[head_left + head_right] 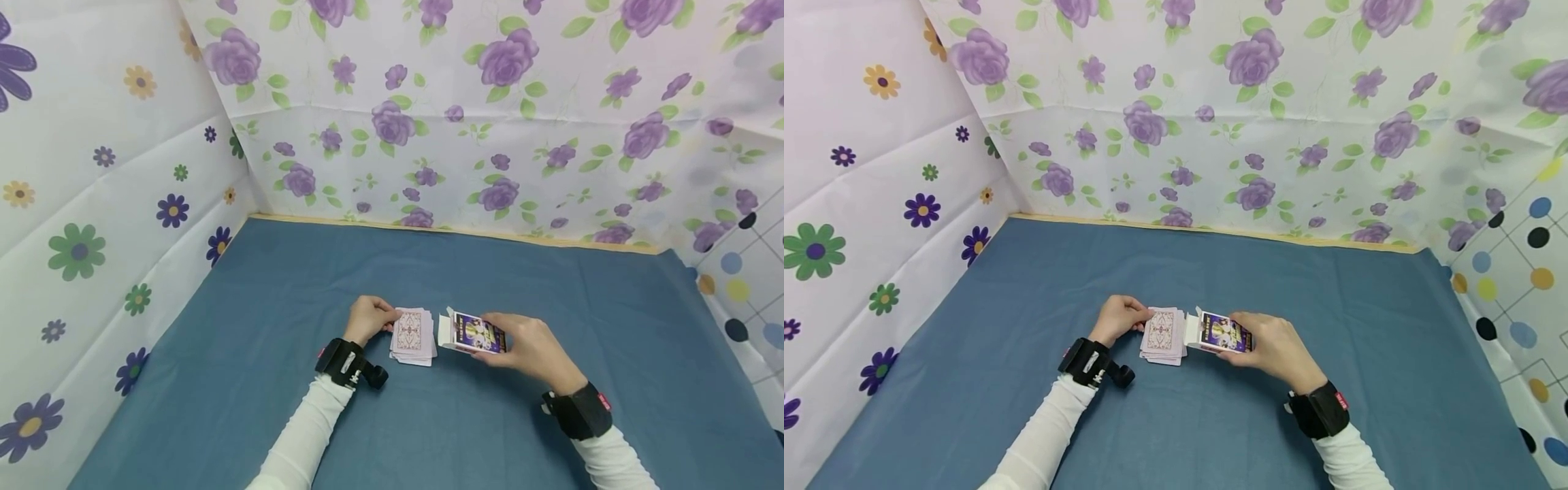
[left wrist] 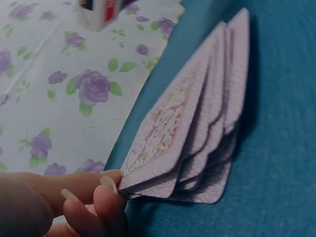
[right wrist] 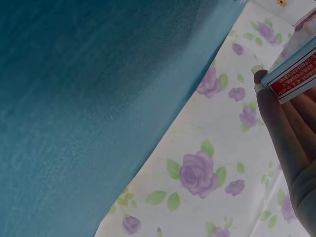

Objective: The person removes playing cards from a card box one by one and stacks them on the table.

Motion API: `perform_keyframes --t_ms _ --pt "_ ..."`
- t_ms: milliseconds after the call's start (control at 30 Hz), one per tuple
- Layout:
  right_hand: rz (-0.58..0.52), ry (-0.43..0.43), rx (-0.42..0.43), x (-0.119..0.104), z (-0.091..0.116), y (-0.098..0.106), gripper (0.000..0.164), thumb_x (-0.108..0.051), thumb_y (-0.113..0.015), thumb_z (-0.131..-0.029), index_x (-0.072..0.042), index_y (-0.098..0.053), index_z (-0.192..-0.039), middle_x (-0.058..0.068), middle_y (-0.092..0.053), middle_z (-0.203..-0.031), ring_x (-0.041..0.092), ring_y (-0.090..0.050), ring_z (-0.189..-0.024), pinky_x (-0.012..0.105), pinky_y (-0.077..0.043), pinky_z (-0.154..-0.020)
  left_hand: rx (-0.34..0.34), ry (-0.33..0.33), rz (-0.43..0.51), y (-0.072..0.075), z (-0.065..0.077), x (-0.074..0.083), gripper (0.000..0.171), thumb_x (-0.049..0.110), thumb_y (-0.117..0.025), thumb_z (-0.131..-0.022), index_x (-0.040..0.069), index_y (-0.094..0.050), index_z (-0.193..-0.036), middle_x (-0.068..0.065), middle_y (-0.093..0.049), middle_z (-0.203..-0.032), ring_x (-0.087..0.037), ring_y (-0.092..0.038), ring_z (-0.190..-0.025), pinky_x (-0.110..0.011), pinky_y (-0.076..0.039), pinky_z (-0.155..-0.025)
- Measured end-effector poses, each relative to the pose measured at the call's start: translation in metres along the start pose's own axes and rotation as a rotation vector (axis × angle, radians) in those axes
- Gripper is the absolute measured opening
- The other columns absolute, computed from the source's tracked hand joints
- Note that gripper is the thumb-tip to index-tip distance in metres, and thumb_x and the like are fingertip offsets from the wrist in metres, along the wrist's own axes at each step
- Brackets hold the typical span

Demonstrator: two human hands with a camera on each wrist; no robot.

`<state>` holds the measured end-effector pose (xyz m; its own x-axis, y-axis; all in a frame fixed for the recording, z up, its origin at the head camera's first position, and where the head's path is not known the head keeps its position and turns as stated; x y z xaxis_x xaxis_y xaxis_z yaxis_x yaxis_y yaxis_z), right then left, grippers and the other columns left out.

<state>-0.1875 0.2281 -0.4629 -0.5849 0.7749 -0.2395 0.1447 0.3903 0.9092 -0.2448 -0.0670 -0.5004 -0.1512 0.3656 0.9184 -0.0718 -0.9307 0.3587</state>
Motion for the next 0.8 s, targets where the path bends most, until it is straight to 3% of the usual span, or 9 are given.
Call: perform_keyframes --t_ms 200,333,433,533,633,800 --pt "0.0 -0.002 -0.008 -0.001 -0.001 -0.001 0.063 -0.047 -0.082 -0.072 -0.009 -0.067 -0.12 0.007 -0.072 -0.108 0.018 -0.069 -0.09 0.035 -0.054 -0.071 0.04 -0.061 -0.107 0.0 0.005 0.005 0.011 0.009 -0.074 -0.084 -0.002 -0.07 -0.084 -0.015 -0.07 -0.07 -0.014 -0.062 -0.053 -0.025 -0.048 -0.052" --pt "0.001 -0.002 -0.009 0.0 -0.002 0.0 0.064 -0.048 -0.082 -0.072 -0.009 -0.067 -0.121 0.008 -0.072 -0.109 0.018 -0.069 -0.091 0.036 -0.054 -0.072 0.023 -0.204 -0.179 -0.002 0.009 0.016 0.012 0.015 -0.072 -0.088 0.004 -0.07 -0.087 -0.009 -0.066 -0.069 -0.009 -0.053 -0.054 -0.023 -0.04 -0.052" --pt "0.001 0.006 -0.01 0.0 -0.002 0.001 0.064 -0.047 -0.082 -0.072 -0.01 -0.066 -0.121 0.008 -0.072 -0.109 0.018 -0.069 -0.091 0.035 -0.054 -0.072 -0.122 -0.368 -0.117 -0.008 0.014 0.031 0.012 0.019 -0.07 -0.09 0.007 -0.071 -0.093 -0.011 -0.062 -0.07 -0.01 -0.047 -0.055 -0.022 -0.036 -0.053" --pt "0.004 0.017 -0.007 -0.001 -0.003 0.002 0.063 -0.046 -0.082 -0.072 -0.01 -0.066 -0.121 0.008 -0.072 -0.108 0.017 -0.069 -0.089 0.034 -0.053 -0.07 -0.31 -0.461 -0.077 -0.016 0.024 0.048 0.014 0.022 -0.069 -0.091 0.011 -0.074 -0.098 -0.01 -0.061 -0.072 -0.01 -0.044 -0.057 -0.021 -0.034 -0.056" --pt "0.007 0.026 -0.004 -0.003 -0.004 0.004 0.063 -0.046 -0.083 -0.072 -0.01 -0.066 -0.121 0.007 -0.072 -0.108 0.017 -0.069 -0.088 0.033 -0.053 -0.07 -0.386 -0.466 -0.131 -0.024 0.036 0.058 0.014 0.022 -0.068 -0.091 0.011 -0.076 -0.093 -0.002 -0.059 -0.068 -0.009 -0.041 -0.055 -0.021 -0.032 -0.055" --pt "0.026 0.04 0.01 -0.006 -0.004 0.005 0.064 -0.046 -0.084 -0.07 -0.01 -0.067 -0.12 0.007 -0.072 -0.108 0.018 -0.069 -0.089 0.034 -0.054 -0.07 -0.318 -0.367 -0.213 -0.035 0.047 0.06 0.023 0.022 -0.069 -0.09 0.008 -0.071 -0.072 0.006 -0.043 -0.055 -0.007 -0.034 -0.049 -0.021 -0.025 -0.05"
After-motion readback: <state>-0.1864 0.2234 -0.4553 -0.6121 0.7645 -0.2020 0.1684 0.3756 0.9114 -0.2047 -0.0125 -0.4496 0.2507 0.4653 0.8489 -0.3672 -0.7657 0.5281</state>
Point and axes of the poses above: each hand's wrist, its own z-axis away from the middle knuckle, its own y-axis out of the back of the hand, x = y × z, the point moved 1 cm from there along -z, towards the middle knuckle
